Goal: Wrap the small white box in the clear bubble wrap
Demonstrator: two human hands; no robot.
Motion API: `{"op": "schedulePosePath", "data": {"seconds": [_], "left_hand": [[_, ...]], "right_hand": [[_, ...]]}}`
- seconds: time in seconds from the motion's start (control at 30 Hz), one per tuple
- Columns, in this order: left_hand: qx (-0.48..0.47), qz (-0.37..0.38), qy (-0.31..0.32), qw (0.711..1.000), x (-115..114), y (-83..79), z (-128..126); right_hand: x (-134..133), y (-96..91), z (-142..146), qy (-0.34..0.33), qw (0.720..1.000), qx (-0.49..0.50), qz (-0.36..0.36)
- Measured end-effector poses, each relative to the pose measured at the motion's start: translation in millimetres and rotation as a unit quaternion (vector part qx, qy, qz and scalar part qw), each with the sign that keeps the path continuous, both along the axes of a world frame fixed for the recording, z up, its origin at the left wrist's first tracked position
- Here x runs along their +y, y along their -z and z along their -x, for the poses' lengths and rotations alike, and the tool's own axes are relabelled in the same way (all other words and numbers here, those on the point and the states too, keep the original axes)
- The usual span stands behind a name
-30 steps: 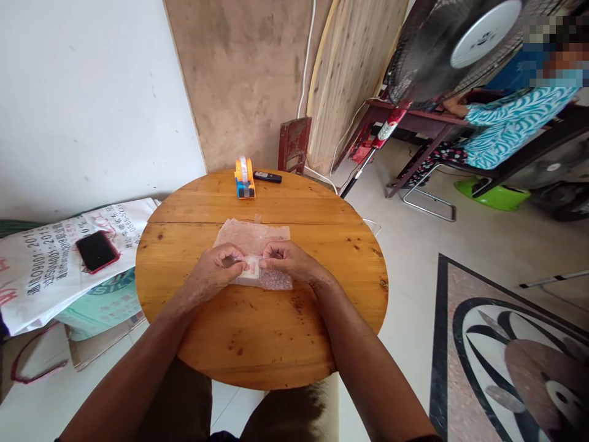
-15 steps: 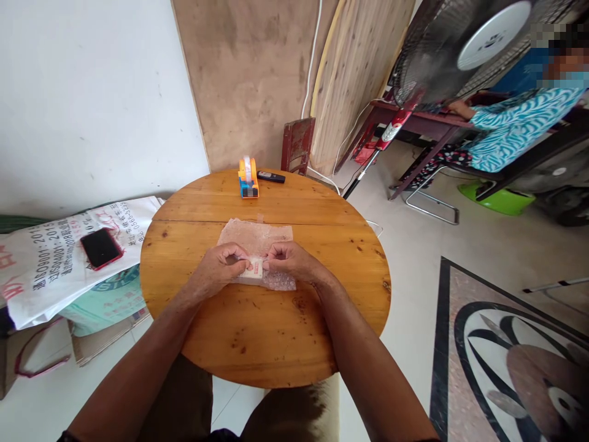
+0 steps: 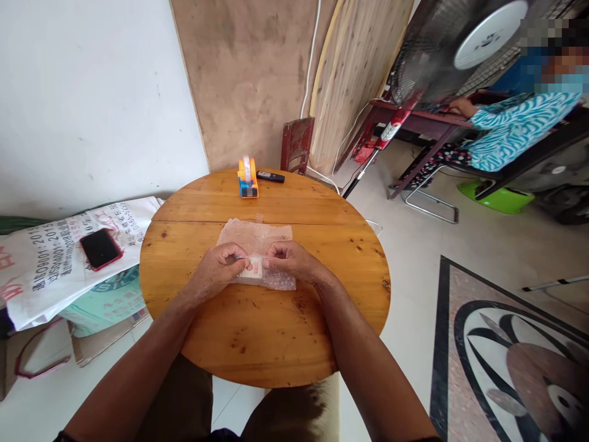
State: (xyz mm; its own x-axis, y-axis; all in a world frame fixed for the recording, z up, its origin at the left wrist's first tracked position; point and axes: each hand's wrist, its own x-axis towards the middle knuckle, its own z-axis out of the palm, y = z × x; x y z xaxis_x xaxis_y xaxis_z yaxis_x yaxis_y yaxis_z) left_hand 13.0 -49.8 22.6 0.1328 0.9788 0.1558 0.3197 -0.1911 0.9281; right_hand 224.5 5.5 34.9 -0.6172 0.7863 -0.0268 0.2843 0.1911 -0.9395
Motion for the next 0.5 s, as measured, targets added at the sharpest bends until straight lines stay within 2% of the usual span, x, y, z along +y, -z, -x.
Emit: {"op": "schedulePosePath", "data": {"seconds": [0.27,0.5], "left_hand": [[0.008,-0.022,-0.007,1.000,-2.5,-2.9,-0.8],[-0.008,0.013,-0.003,1.000,1.8,0.0,-1.7]], "right_hand": [[-0.8,-1.7,-0.1,0.005,1.000,0.008,0.008],[2.5,6.5,2.5,0.044,0.999,0.027,-0.013]]}}
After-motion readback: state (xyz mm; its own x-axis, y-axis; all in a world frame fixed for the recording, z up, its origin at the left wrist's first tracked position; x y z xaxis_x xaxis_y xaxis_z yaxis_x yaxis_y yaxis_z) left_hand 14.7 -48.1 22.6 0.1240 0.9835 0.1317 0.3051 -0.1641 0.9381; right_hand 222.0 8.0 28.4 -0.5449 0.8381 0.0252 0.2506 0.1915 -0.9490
